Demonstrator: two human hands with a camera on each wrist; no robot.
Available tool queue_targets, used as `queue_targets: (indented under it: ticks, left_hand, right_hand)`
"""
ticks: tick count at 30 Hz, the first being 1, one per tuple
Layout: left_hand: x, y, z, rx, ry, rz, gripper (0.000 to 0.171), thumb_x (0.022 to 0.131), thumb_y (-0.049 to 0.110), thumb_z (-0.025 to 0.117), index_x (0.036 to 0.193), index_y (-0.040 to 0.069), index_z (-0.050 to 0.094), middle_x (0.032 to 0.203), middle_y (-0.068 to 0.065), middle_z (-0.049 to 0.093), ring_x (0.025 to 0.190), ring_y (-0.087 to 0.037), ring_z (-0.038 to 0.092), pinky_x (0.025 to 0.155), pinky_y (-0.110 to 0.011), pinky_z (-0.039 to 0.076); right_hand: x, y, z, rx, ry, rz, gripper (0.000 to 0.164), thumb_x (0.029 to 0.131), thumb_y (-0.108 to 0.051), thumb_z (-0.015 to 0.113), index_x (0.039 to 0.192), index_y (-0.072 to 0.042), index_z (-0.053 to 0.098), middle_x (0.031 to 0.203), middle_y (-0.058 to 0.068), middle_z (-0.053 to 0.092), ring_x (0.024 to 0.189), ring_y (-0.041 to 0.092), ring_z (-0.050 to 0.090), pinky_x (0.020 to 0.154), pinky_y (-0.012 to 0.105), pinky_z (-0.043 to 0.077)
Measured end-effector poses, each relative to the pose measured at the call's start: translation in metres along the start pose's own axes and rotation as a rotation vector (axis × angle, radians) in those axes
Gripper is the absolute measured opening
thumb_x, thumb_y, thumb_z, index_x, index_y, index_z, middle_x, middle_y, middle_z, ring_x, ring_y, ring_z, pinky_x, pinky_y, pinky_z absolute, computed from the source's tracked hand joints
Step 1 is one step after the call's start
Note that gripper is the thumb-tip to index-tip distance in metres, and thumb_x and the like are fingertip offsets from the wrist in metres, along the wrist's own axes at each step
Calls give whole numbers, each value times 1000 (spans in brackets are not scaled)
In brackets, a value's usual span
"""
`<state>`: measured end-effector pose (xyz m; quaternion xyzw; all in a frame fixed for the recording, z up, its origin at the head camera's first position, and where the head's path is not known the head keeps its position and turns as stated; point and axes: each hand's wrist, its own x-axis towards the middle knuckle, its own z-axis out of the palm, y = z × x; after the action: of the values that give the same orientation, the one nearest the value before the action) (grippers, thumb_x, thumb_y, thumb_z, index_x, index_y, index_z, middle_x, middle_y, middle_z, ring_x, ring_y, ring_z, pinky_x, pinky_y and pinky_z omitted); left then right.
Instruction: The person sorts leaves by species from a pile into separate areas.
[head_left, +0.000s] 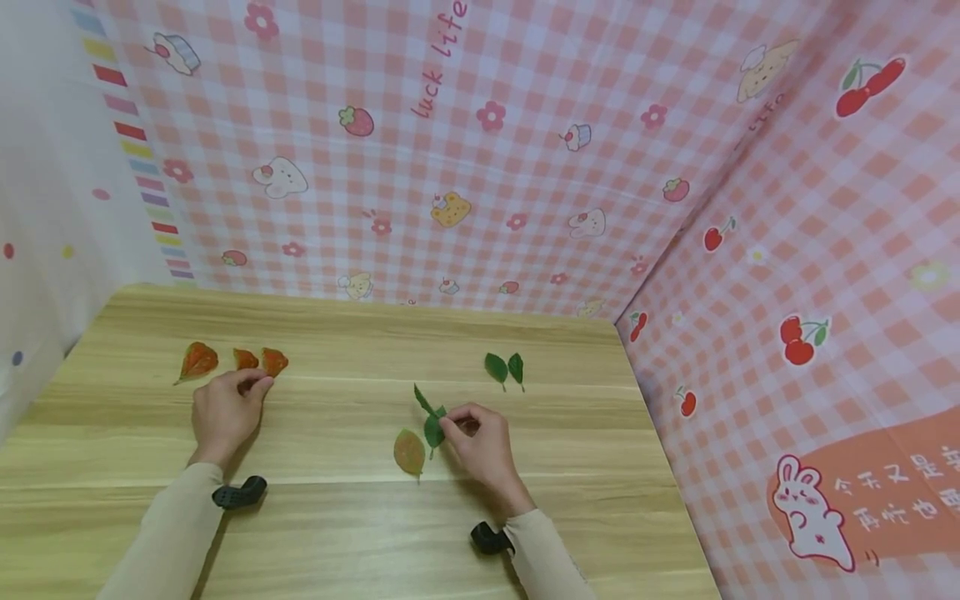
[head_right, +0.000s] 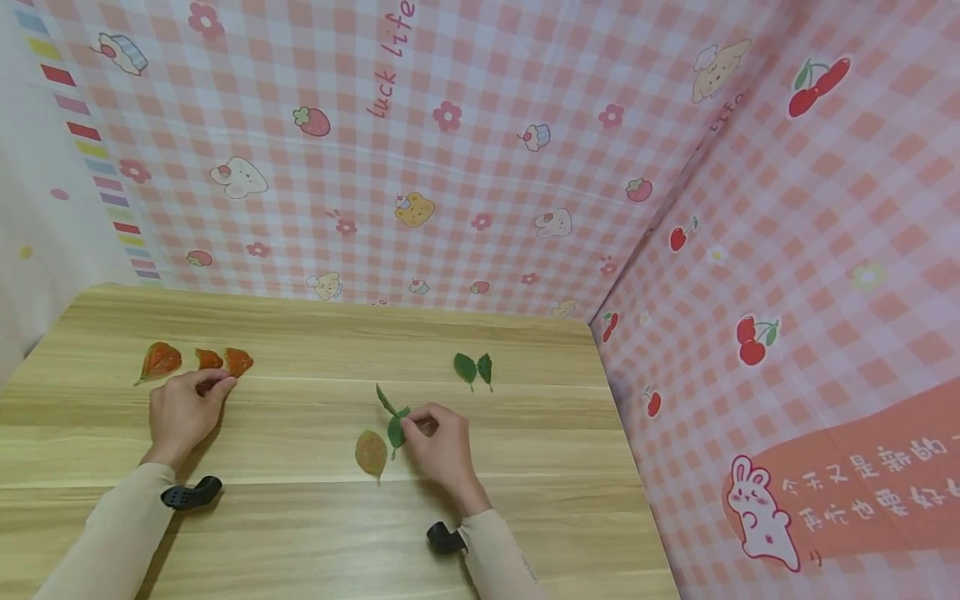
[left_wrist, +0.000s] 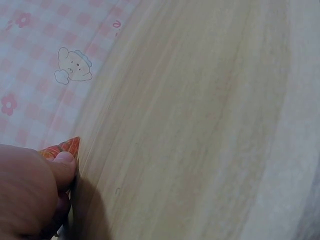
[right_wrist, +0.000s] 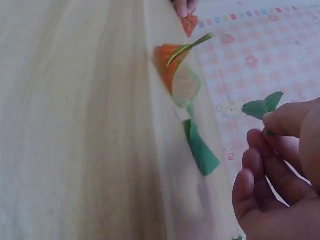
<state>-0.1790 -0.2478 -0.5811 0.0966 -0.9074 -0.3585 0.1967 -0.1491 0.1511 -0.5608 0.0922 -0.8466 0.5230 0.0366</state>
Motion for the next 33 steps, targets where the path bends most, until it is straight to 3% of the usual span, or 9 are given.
queue_targets:
  ticks: [8, 14, 18, 25, 33]
  left_hand:
    - [-1, 0, -1, 4, 5, -1, 21, 104, 18, 83, 109, -2, 86, 89, -23, 80, 73, -29, 68, 63, -29, 40]
    - [-1, 1, -1, 1, 5, -12, 21, 104, 18, 83, 110, -2, 86, 89, -23, 81, 73, -30, 68, 63, -30, 41]
    - [-1, 1, 0, 6, -4, -29, 22, 105, 19, 83, 111, -2, 85, 90, -23, 81, 75, -32, 70, 63, -30, 41]
    - [-1, 3, -1, 10, 8, -22, 21, 104, 18, 83, 111, -2, 86, 90, -23, 81, 76, -34, 70, 64, -32, 42]
    - [-2, 2, -2, 8, 1, -26, 22, 105, 19, 82, 112, -2, 86, 90, -23, 81, 76, -33, 70, 64, -31, 42]
  right_hand:
    - [1, -7, -4, 277, -20, 121, 12, 101, -9, 85, 104, 3, 82, 113, 17, 85, 94, 7, 76, 88, 21, 63]
    - [4, -8, -5, 387, 22, 174, 12, 96, -2, 86, 102, 7, 81, 101, 5, 86, 88, 8, 77, 81, 21, 63]
    - [6, -8, -5, 460, 39, 202, 16, 97, 3, 83, 110, 11, 77, 99, 2, 84, 88, 9, 78, 82, 21, 65]
    - [8, -8, -6, 445, 37, 181, 19, 105, 4, 72, 122, 12, 76, 108, 14, 80, 87, 10, 73, 82, 24, 64]
    - [8, -9, -5, 409, 72, 223, 15, 100, 5, 71, 112, 11, 76, 103, 4, 78, 88, 13, 73, 84, 27, 64]
